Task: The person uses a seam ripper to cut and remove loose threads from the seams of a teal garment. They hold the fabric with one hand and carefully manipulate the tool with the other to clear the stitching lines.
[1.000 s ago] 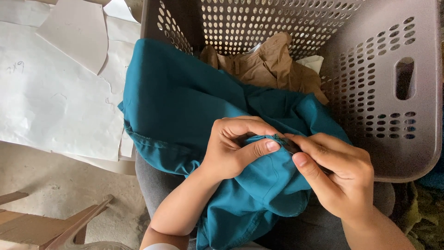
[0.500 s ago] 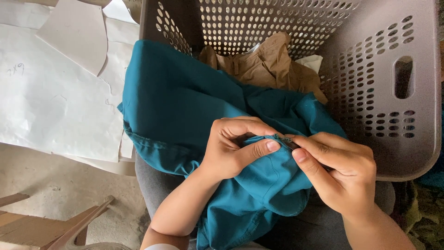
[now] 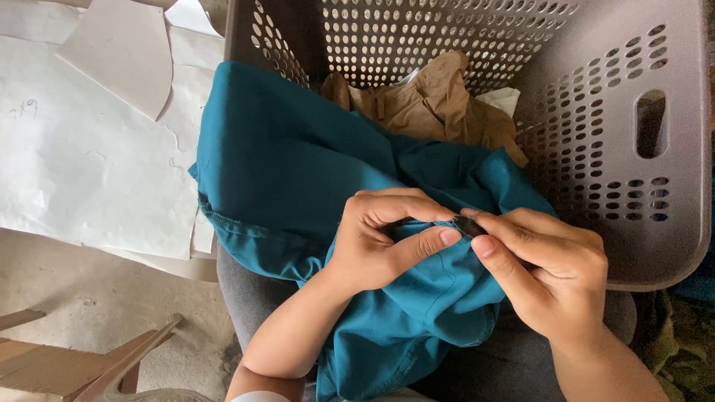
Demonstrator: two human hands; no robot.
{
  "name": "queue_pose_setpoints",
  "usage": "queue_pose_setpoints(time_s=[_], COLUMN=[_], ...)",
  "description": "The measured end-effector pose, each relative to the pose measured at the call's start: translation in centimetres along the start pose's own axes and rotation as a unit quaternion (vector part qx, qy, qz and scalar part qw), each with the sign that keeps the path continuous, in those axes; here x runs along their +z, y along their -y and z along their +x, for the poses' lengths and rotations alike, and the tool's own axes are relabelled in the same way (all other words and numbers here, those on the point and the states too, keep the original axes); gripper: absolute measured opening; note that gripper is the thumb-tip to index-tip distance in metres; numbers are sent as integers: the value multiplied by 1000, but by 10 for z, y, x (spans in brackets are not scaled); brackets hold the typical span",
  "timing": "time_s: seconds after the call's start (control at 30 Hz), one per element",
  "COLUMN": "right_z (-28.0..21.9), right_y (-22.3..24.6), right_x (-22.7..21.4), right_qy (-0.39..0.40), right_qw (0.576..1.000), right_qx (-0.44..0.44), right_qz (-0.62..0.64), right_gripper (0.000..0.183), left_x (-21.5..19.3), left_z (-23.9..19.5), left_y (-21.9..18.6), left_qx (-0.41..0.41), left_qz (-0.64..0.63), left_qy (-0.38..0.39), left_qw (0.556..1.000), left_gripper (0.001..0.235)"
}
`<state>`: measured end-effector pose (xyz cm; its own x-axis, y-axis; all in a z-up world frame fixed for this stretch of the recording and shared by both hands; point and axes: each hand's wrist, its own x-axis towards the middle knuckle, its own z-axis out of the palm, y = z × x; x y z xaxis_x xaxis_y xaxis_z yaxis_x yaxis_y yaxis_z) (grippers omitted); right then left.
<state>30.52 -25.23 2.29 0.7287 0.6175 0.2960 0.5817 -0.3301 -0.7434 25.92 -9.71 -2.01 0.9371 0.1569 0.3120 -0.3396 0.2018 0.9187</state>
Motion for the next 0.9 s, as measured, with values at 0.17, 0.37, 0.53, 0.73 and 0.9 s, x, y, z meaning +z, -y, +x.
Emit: queue_pose_setpoints(time_s=[0.17,0.37,0.53,0.73,0.9], right_z=[-1,0,-1,-8,-10], right_y=[-3,-3,-3,-15,-22], right_x=[0,0,2,3,4], right_qy=[-12,-3,-17,-33,-53], right_qw=[1000,1000,1000,997,979], right_qx=[0,19,0,51,123], right_qz=[-1,20,13,42,152], right_gripper=[17,22,16,16,36], left_x=[0,-1,0,-1,-4], left_z=[0,1,0,1,3], left_y=[0,-4,-1,-5,-10], left_qx=[4,-15,-4,-16,-45], left_qz=[-11,-30,-1,-16,-12], left_qy=[2,15,3,22,55], left_qw=[1000,999,1000,999,997], left_gripper=[10,6,8,6,10])
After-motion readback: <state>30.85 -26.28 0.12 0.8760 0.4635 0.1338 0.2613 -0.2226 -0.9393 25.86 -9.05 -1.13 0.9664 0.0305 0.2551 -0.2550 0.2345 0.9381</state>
